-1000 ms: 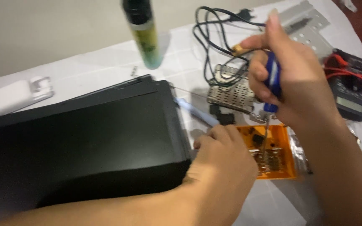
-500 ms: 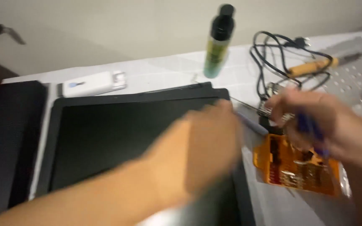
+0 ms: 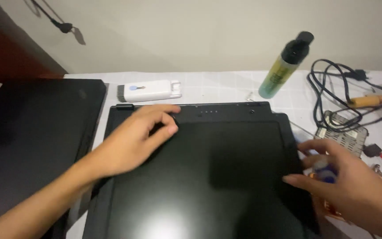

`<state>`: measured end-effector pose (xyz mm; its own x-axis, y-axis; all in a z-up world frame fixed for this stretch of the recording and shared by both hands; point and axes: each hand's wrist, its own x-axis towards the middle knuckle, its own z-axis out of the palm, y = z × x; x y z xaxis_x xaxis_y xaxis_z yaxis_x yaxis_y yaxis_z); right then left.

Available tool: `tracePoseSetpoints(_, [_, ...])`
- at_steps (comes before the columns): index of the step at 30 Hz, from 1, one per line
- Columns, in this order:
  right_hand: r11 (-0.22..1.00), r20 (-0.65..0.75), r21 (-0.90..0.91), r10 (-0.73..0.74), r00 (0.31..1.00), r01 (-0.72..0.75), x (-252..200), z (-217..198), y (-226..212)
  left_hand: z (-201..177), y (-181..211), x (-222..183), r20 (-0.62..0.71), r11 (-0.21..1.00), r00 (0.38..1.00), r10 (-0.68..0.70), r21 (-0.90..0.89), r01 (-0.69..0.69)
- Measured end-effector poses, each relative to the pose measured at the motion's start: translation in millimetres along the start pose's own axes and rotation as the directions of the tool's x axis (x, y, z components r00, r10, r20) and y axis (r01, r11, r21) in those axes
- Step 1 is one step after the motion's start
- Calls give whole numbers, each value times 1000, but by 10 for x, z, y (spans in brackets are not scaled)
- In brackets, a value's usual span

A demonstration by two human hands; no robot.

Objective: Disassembling a laptop screen bezel with a screwdriver and cleaning the display surface.

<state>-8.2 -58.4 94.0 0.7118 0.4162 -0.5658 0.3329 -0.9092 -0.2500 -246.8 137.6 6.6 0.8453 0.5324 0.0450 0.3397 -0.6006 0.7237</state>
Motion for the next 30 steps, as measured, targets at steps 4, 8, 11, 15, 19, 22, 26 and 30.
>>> tracePoseSetpoints(4, [986, -36, -150, -77, 996, 71, 257, 124, 309, -29, 154, -158, -12, 981, 983, -185, -63, 184])
tracePoseSetpoints(8, [948, -63, -286, -163, 985, 139, 658, 271, 836, -71, 125, -73, -72, 958, 957, -281, -77, 275])
tracePoseSetpoints(11, [971, -129, -98, -228, 965, 217, 540, 228, 758, -51, 102, 5, -59, 949, 949, -311, -74, 306])
tracePoseSetpoints(15, [992, -104, 26, -121, 987, 124, -99, 18, -118, -43, 97, 66, -38, 943, 944, -329, -58, 326])
tracePoseSetpoints(19, [862, -111, -317, -449, 887, 397, 86, 110, -205, -16, 42, 70, -57, 955, 953, -297, -47, 294])
tracePoseSetpoints(22, [527, -100, -283, -847, 522, 801, 254, 282, -366, 1, 32, 51, -79, 971, 968, -238, -29, 237])
tracePoseSetpoints(26, [236, -137, -282, -969, 205, 930, 465, 618, -554, 41, -27, 31, -121, 996, 989, -88, 3, 89])
tracePoseSetpoints(30, [101, -92, -488, -994, 64, 867, 560, 876, -612, 65, -98, 16, -152, 999, 988, 40, 11, -39])
